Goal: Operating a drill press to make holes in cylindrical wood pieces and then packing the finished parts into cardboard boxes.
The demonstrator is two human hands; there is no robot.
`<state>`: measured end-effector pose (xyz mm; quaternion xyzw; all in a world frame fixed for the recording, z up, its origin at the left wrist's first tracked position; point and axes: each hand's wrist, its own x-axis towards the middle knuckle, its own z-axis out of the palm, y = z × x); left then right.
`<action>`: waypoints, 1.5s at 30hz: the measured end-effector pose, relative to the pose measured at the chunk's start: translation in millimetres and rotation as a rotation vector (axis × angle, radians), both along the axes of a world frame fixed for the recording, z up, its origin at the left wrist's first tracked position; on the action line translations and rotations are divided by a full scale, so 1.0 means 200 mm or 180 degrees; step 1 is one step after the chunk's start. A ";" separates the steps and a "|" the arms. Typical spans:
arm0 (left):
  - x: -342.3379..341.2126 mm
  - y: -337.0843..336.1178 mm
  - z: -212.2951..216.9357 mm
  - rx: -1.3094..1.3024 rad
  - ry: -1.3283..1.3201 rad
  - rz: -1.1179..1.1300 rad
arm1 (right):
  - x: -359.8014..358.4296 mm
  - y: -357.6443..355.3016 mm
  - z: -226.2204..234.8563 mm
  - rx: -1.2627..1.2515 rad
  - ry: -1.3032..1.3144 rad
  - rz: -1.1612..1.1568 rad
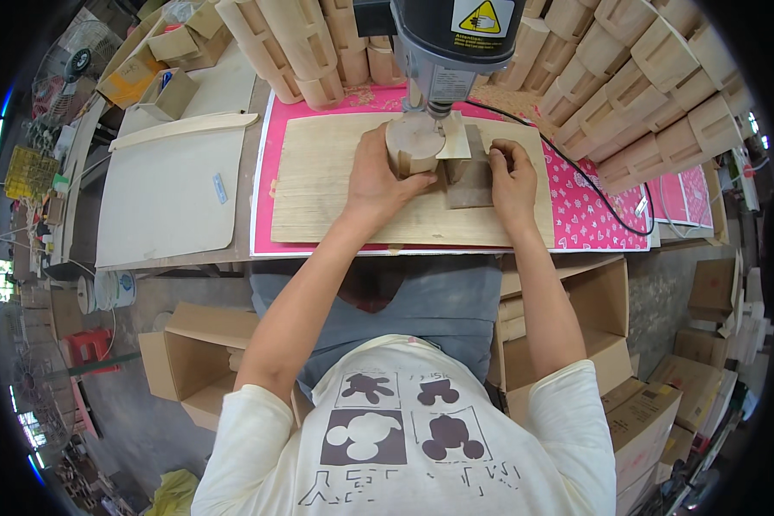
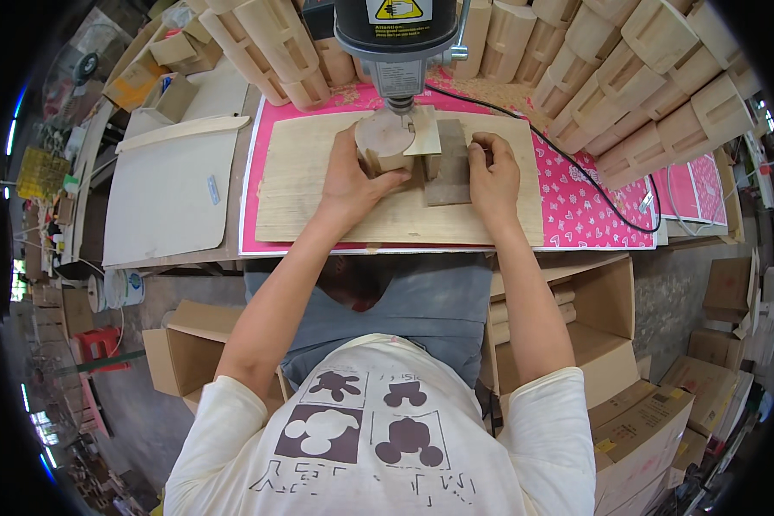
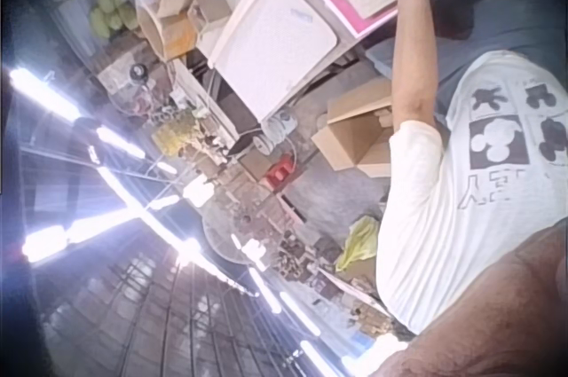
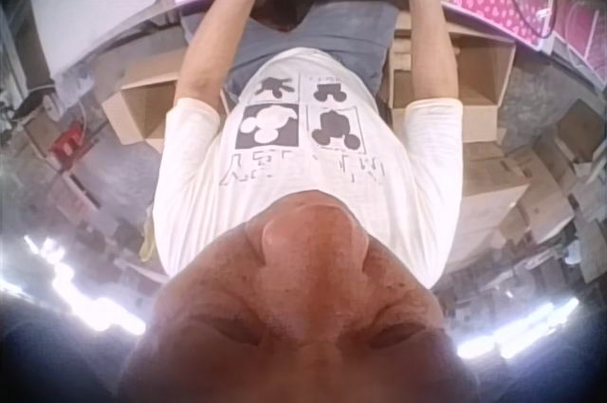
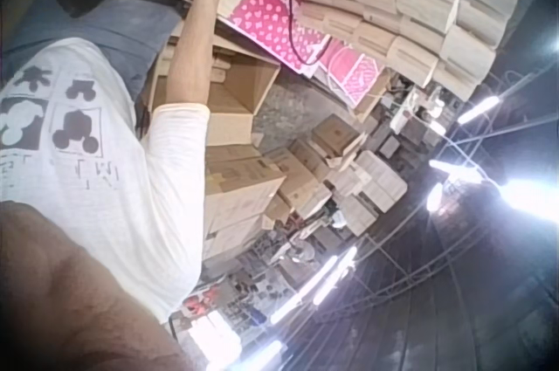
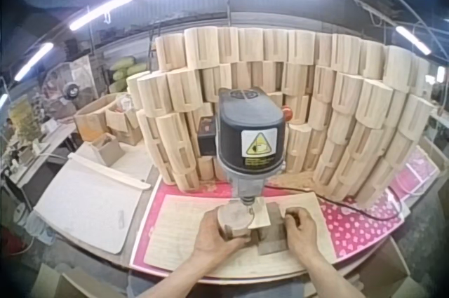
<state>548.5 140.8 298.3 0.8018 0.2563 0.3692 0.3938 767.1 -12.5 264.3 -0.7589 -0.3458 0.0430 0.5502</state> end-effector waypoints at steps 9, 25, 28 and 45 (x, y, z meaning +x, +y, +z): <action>0.04 -0.03 0.04 0.0341 -0.0122 -0.0084 | 0.08 0.16 0.30 0.0560 0.0554 -0.0005; 0.04 -0.01 0.03 0.0414 -0.0117 -0.0168 | 0.14 0.47 1.15 0.1605 0.0901 0.1003; 0.03 -0.01 0.02 0.0438 -0.0060 -0.0077 | 0.16 0.35 1.12 0.1229 -0.0114 0.1020; 0.01 0.00 0.02 0.0262 0.0015 -0.0120 | -0.13 0.14 0.95 0.1613 -0.0422 0.0668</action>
